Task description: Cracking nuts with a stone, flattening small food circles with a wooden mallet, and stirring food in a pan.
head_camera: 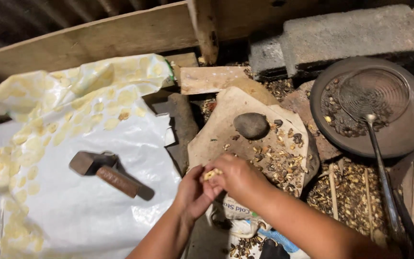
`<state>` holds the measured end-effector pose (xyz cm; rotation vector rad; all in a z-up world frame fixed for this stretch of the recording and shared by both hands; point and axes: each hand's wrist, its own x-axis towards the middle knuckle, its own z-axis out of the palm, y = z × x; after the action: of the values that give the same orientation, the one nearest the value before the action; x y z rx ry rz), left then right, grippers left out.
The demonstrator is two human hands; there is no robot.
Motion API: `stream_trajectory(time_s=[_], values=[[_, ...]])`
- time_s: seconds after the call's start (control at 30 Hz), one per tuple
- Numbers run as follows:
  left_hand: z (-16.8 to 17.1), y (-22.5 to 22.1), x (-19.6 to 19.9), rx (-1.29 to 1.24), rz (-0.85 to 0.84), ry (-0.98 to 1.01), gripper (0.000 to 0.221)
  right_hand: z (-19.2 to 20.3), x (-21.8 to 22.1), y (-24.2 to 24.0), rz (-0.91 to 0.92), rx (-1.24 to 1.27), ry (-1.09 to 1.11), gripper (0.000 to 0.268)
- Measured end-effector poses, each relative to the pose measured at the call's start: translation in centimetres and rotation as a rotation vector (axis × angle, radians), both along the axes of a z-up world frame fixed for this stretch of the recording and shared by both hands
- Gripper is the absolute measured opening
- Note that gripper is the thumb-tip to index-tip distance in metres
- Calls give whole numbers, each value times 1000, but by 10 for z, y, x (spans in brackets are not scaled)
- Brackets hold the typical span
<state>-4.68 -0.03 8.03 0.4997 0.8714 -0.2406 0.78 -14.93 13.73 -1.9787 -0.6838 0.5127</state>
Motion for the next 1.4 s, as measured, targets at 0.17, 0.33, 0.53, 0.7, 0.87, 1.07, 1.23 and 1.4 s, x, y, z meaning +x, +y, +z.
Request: stream_trajectory(time_s=[0.17, 0.33, 0.53, 0.7, 0.87, 1.07, 1.23, 1.4], values=[[-20, -6, 4, -419, -54, -200, 23, 32, -12, -18, -122, -80, -518, 30], [106, 62, 52, -99, -427, -445, 14, 130, -9, -15, -201, -40, -634, 17], [214, 223, 32, 612, -496, -450, 29, 152, -24, 133, 152, -575, -277, 21], [150, 337, -29, 512, -20, -427, 49, -19, -30, 276, 287, -566, -178, 55], [-8, 387, -39, 341, 64, -235, 41, -55, -64, 304, -62, -322, -55, 35], [-8, 319, 8, 998, -302, -133, 25, -32, -48, 244, -248, -364, 128, 37], [-41, 269, 59, 1711, -601, -521, 14, -23, 8, 206, -436, -539, 90, 47], [-52, 268, 85, 2097, -414, -771, 10, 53, 21, 225, -557, -43, -481, 32]])
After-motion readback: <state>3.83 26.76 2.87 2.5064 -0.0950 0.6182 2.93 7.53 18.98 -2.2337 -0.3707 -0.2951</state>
